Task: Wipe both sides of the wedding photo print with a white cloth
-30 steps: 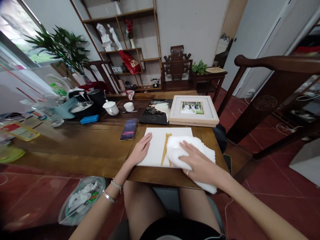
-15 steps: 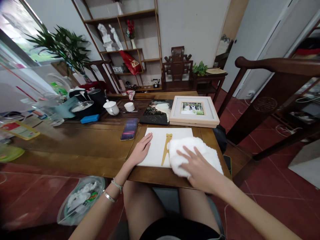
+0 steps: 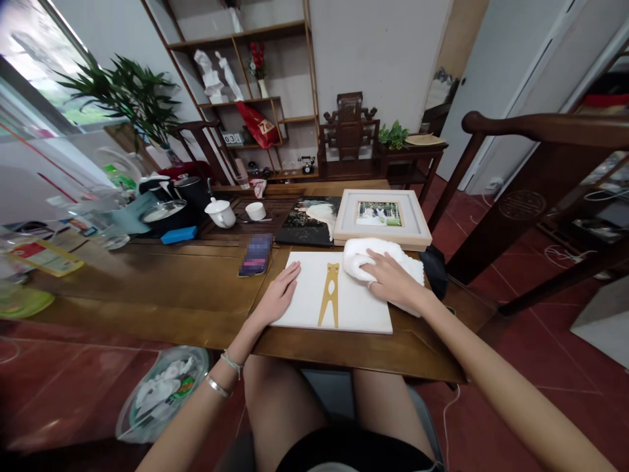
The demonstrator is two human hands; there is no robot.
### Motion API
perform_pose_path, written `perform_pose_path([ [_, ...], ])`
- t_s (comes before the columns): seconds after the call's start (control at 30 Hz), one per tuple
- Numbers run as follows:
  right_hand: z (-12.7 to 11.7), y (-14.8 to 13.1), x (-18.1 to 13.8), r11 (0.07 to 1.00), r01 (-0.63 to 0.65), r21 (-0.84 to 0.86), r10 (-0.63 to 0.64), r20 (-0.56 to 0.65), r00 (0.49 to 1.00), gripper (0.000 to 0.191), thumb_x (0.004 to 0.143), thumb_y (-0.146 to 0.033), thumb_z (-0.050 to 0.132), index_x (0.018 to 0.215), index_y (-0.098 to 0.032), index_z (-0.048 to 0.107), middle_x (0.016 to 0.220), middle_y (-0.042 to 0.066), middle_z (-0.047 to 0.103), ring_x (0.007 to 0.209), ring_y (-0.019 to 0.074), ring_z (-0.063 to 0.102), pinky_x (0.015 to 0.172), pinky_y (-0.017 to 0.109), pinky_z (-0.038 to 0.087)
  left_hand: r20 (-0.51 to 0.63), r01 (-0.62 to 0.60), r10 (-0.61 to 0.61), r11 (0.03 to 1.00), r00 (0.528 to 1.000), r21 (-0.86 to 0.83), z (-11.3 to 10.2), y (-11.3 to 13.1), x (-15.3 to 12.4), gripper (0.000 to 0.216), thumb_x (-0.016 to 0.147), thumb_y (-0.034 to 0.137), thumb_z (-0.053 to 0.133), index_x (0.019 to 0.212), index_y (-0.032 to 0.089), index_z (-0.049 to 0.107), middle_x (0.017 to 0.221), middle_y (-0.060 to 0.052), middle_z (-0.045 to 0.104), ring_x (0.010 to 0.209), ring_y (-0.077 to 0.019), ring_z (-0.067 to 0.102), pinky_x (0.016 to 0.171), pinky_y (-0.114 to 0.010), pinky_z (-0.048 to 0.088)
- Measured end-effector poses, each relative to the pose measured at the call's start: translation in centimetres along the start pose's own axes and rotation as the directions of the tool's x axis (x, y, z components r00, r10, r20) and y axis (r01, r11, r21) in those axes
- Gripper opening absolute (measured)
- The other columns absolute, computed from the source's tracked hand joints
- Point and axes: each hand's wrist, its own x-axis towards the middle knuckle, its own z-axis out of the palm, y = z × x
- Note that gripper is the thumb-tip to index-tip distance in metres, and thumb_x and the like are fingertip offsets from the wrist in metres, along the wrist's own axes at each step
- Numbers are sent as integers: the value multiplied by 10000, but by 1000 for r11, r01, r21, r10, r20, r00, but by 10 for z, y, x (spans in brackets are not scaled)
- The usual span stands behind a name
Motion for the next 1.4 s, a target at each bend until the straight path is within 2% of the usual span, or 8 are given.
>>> perform_pose_path([
  [0.37, -2, -79, -110, 984, 79, 159, -98, 117, 988, 545, 609, -52, 477, 1053, -297, 677, 1506, -4, 317, 1417, 300, 154, 1106, 562, 244, -4, -10, 10, 1000, 1000, 8, 2, -3, 1, 440, 938, 244, 342, 1340, 145, 493, 1457, -116, 429, 1389, -225, 337, 1165, -466, 241],
  [0.53, -14, -51, -66, 982, 74, 173, -103, 169, 980, 506, 650, -65, 451, 1103, -187, 642, 1500, 79, 340, 1411, 280, 189, 1118, 498, 242, 13, -3, 3, 999, 1000, 35, 1, -3, 1, 449, 943, 250, 329, 1349, 135, 481, 1461, -119, 422, 1390, -219, 335, 1165, -457, 243],
  [0.63, -6, -35, -21, 978, -67, 197, 55, 68, 996, 450, 743, -115, 424, 1157, -123, 600, 1419, 134, 457, 1400, 292, 221, 1121, 508, 215, 12, 3, -4, 999, 1000, 34, 1, -2, 1, 453, 943, 250, 328, 1354, 131, 475, 1462, -121, 419, 1389, -218, 335, 1166, -448, 244],
  [0.73, 7, -37, 12, 960, -155, 235, 166, -26, 986, 448, 829, -153, 356, 1232, -110, 547, 1389, 143, 488, 1385, 297, 262, 1112, 542, 197, 17, 4, -4, 1000, 1000, 24, 0, -1, 1, 452, 939, 247, 333, 1346, 121, 485, 1460, -130, 420, 1391, -221, 332, 1166, -448, 244],
  [0.83, 14, -55, 27, 970, -80, 229, 94, -52, 994, 473, 789, -130, 400, 1234, -151, 558, 1414, 93, 473, 1403, 271, 218, 1133, 526, 125, 10, 9, -10, 1000, 1000, 18, 0, -1, 1, 446, 935, 245, 343, 1343, 137, 489, 1457, -121, 427, 1387, -218, 340, 1163, -449, 247],
  [0.97, 13, -84, 23, 988, 80, 133, -71, -66, 995, 477, 675, -94, 483, 1118, -155, 649, 1476, 80, 388, 1416, 308, 148, 1128, 559, 56, 6, 16, -16, 1000, 1000, 5, 0, -1, 1, 445, 936, 251, 351, 1344, 135, 488, 1455, -122, 432, 1385, -213, 345, 1164, -437, 247],
  [1.2, 9, -119, -30, 986, 150, 69, -149, -18, 989, 395, 688, -120, 511, 1034, -179, 693, 1461, 98, 408, 1398, 346, 195, 1102, 584, 161, 6, 27, -27, 1000, 1000, 6, 0, 1, 1, 445, 934, 256, 361, 1329, 107, 502, 1454, -138, 427, 1387, -218, 341, 1169, -434, 236],
  [1.4, 6, -101, -12, 990, 112, 86, -113, 8, 994, 462, 654, -98, 504, 1068, -206, 679, 1450, 51, 431, 1393, 291, 238, 1111, 529, 204, -3, 0, 0, 1000, 1000, 0, 0, 1, 0, 433, 936, 241, 355, 1332, 148, 502, 1451, -113, 438, 1384, -212, 347, 1161, -455, 253],
])
